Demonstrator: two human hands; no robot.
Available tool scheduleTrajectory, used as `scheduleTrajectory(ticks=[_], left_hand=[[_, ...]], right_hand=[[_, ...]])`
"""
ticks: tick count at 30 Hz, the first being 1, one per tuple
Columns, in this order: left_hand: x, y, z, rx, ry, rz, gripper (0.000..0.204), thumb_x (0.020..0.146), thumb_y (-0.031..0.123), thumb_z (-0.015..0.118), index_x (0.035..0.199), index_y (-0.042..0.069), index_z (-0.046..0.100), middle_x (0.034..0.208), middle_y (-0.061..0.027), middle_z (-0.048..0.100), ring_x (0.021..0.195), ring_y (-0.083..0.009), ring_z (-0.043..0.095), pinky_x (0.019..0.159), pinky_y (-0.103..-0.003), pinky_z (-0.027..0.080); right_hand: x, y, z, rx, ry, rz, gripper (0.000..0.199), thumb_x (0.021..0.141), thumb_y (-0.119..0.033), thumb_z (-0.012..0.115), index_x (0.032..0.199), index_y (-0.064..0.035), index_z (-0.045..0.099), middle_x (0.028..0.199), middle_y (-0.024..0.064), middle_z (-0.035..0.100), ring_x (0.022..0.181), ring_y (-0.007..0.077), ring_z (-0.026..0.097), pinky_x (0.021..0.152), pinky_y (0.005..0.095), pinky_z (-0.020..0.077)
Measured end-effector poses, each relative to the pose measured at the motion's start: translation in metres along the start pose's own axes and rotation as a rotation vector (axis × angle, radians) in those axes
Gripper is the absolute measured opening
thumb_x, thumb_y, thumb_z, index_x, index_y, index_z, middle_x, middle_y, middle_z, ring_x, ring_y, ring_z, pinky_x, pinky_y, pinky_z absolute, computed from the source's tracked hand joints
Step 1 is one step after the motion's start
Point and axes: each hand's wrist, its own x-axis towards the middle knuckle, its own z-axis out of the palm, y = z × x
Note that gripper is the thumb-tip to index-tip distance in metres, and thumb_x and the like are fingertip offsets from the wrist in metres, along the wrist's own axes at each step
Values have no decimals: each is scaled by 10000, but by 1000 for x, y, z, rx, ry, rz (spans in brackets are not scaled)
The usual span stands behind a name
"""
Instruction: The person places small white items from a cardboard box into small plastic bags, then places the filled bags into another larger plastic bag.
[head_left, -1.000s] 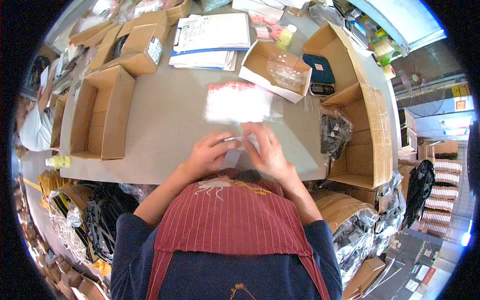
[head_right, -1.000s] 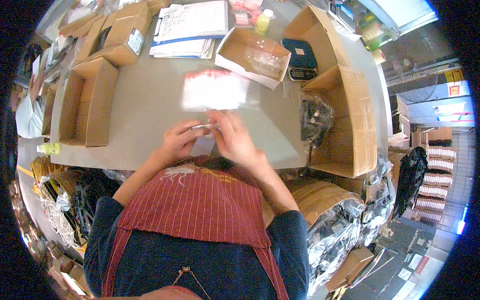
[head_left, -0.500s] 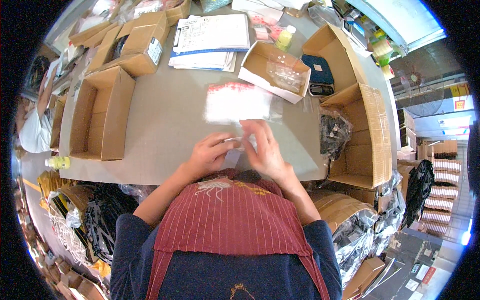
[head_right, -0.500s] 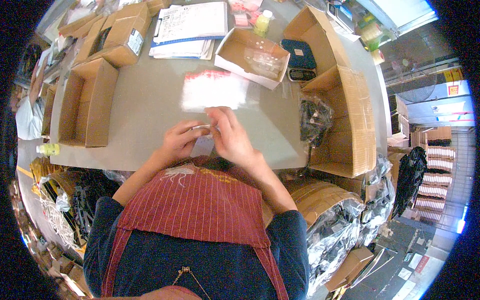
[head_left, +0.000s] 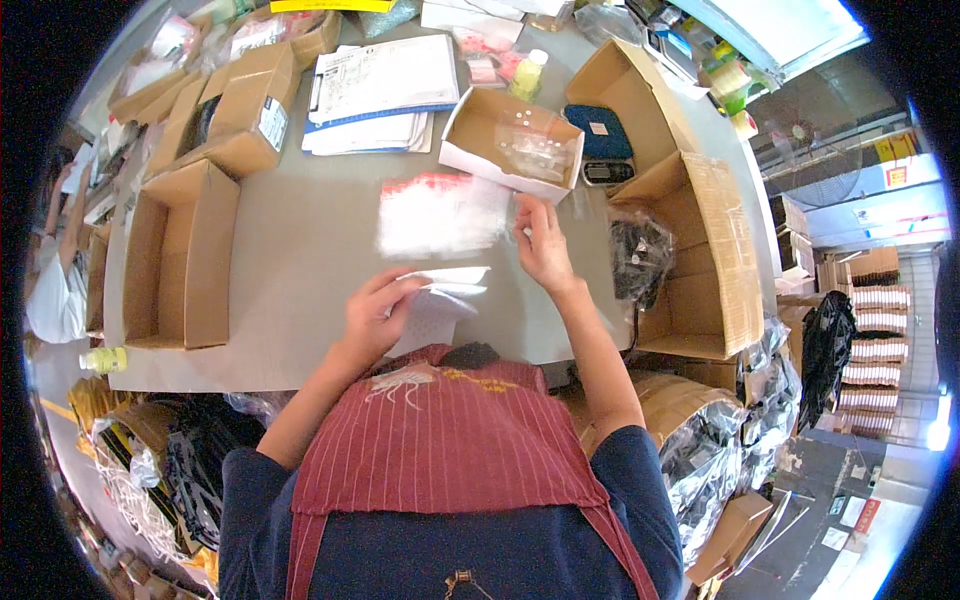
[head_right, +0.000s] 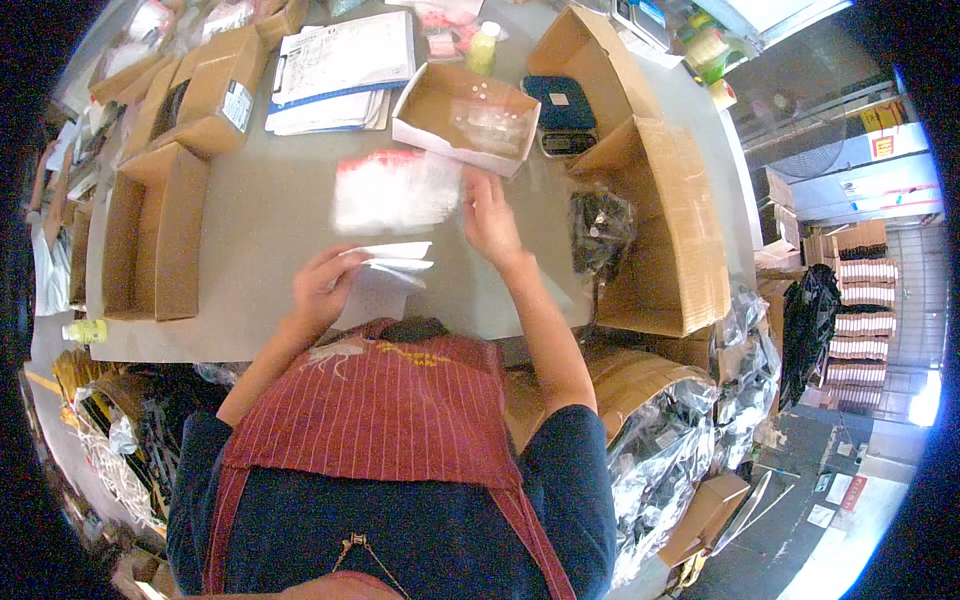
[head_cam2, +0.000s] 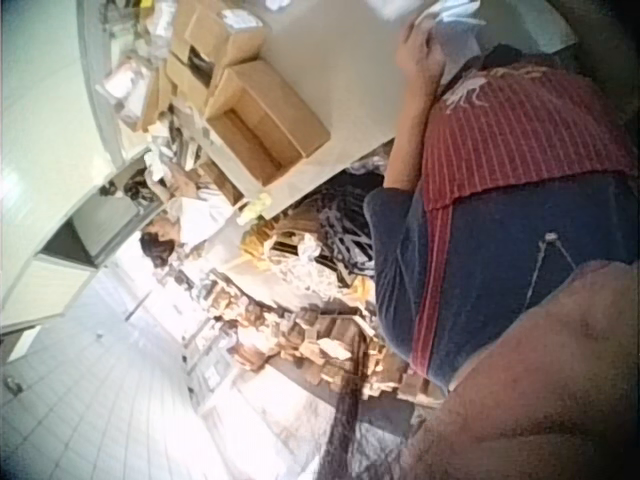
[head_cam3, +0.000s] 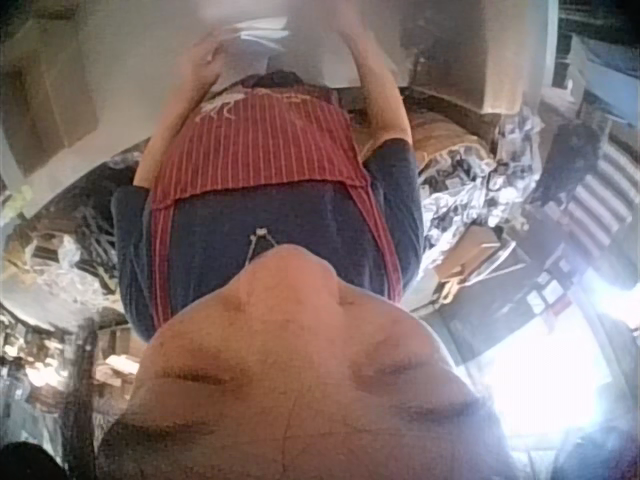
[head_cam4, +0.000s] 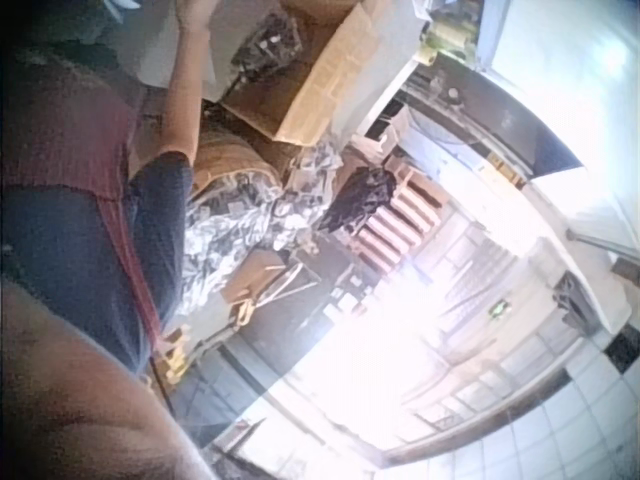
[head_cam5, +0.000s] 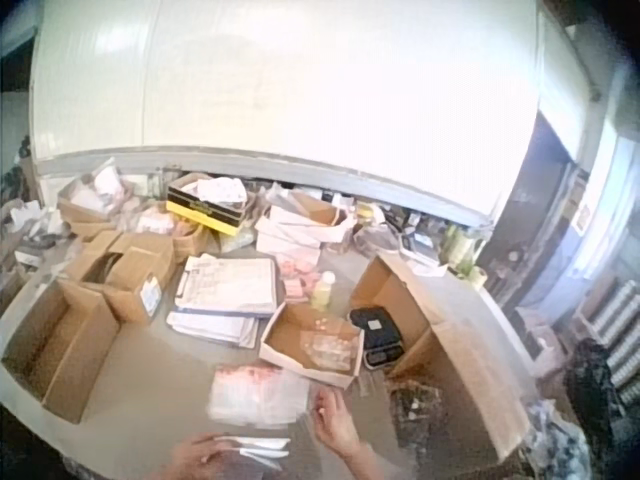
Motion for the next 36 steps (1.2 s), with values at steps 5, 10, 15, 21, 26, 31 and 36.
scheduleTrajectory(ticks=[5, 10, 15, 21, 26, 31, 36], left_hand=[[2, 7, -4, 102, 8, -9, 226, 857, -66, 617, 1027, 45, 717, 1039, -136, 702, 893, -240, 692, 756, -306, 554], [-10, 2, -6, 40, 81, -119, 236, 849, -81, 620, 1033, 34, 713, 1038, -139, 703, 919, -242, 690, 779, -307, 547], [-9, 1, -3, 6, 117, -99, 224, 851, -78, 626, 1030, 26, 712, 1040, -148, 702, 950, -238, 683, 803, -298, 540], [-10, 0, -7, -22, 88, -119, 236, 837, -41, 671, 1049, 48, 723, 1050, -136, 716, 1003, -254, 680, 852, -343, 540], [-11, 5, -15, 26, 101, -157, 234, 814, -73, 679, 1024, 23, 718, 1041, -139, 712, 977, -244, 680, 834, -321, 537], [-13, 0, -11, 0, 111, -163, 220, 822, -78, 667, 1019, 8, 713, 1044, -137, 710, 970, -233, 681, 826, -314, 535], [-8, 2, -7, -16, 96, -147, 214, 826, -82, 662, 1018, 0, 709, 1045, -139, 709, 965, -233, 682, 820, -309, 535]], right_hand=[[-14, 20, 18, -149, -55, 37, 489, 830, 76, 568, 1290, -46, 455, 1109, 168, 518, 927, 337, 609, 763, 428, 538], [-54, -15, 23, -197, 79, 126, 504, 820, 81, 542, 1300, -34, 435, 1101, 200, 504, 881, 364, 597, 725, 442, 538], [-49, -8, 5, -18, -2, 190, 564, 802, 60, 542, 1337, -45, 400, 1180, 222, 482, 903, 413, 589, 723, 489, 544], [-10, 4, -7, 433, -99, 481, 627, 790, 107, 595, 1352, -75, 385, 1129, 121, 459, 895, 169, 554, 537, 322, 596], [-8, 12, -7, 427, -143, 464, 659, 797, 117, 575, 1375, -122, 366, 1145, 111, 440, 874, 157, 544, 510, 305, 595], [-16, 28, -13, 253, -108, 307, 695, 732, 135, 527, 1365, -121, 399, 1136, 107, 503, 908, 208, 526, 758, 326, 507], [-18, 40, -21, 130, -133, 284, 609, 788, 146, 522, 1340, -89, 420, 1142, 116, 477, 843, 177, 553, 555, 286, 559]])
